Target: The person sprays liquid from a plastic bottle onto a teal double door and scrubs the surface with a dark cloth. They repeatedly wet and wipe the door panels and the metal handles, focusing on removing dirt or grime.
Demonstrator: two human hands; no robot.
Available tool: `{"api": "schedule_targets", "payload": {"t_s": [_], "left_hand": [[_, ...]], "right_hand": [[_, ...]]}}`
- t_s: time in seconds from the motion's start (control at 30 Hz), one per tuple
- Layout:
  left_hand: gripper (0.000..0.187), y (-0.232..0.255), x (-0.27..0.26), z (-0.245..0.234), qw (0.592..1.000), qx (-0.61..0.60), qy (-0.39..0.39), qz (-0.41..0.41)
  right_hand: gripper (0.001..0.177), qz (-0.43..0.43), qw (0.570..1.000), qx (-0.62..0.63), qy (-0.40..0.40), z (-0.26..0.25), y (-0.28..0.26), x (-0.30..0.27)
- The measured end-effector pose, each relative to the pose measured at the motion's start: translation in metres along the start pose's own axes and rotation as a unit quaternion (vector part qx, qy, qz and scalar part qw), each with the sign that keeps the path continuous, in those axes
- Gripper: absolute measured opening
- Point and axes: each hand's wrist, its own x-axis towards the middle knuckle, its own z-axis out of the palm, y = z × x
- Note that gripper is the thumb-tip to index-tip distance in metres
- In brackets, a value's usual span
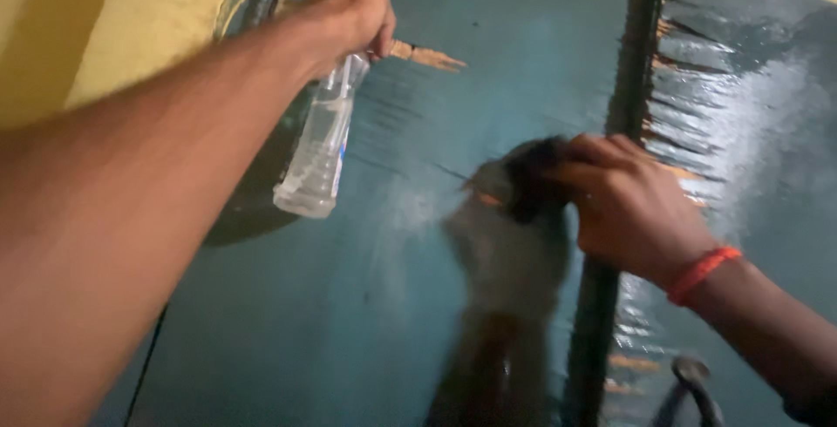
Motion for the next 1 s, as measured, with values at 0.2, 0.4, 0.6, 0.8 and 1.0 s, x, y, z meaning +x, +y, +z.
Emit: {"api": "schedule_targets", "payload": {"t_s": [0.2, 0.4, 0.6, 0.8, 1.0], "left_hand": [[0.018, -0.010, -0.106, 0.006, 0.992, -0.123, -0.030, -0.029], [0.018, -0.029, -0.197, 0.010, 0.969, -0.205, -0.030, -0.137], [0.041, -0.045, -0.252, 0.047, 0.997, -0.027, 0.045, -0.063], [0.041, -0.076, -0.297, 0.071, 0.999, -0.022, 0.031, -0.034], [0.049, -0.100, -0.337, 0.075, 0.997, -0.035, 0.010, -0.065]], "right_hand": [[0.039, 0.020, 0.989, 0.090, -0.119, -0.029, -0.023, -0.009], [0.044, 0.124, 0.982, 0.142, -0.017, -0.016, -0.055, -0.023], [0.029, 0.224, 0.951, 0.202, 0.071, 0.025, -0.087, -0.068], [0.031, 0.334, 0.877, 0.327, 0.112, 0.034, -0.132, -0.094], [0.027, 0.381, 0.847, 0.345, 0.139, 0.038, -0.179, -0.136]]}}
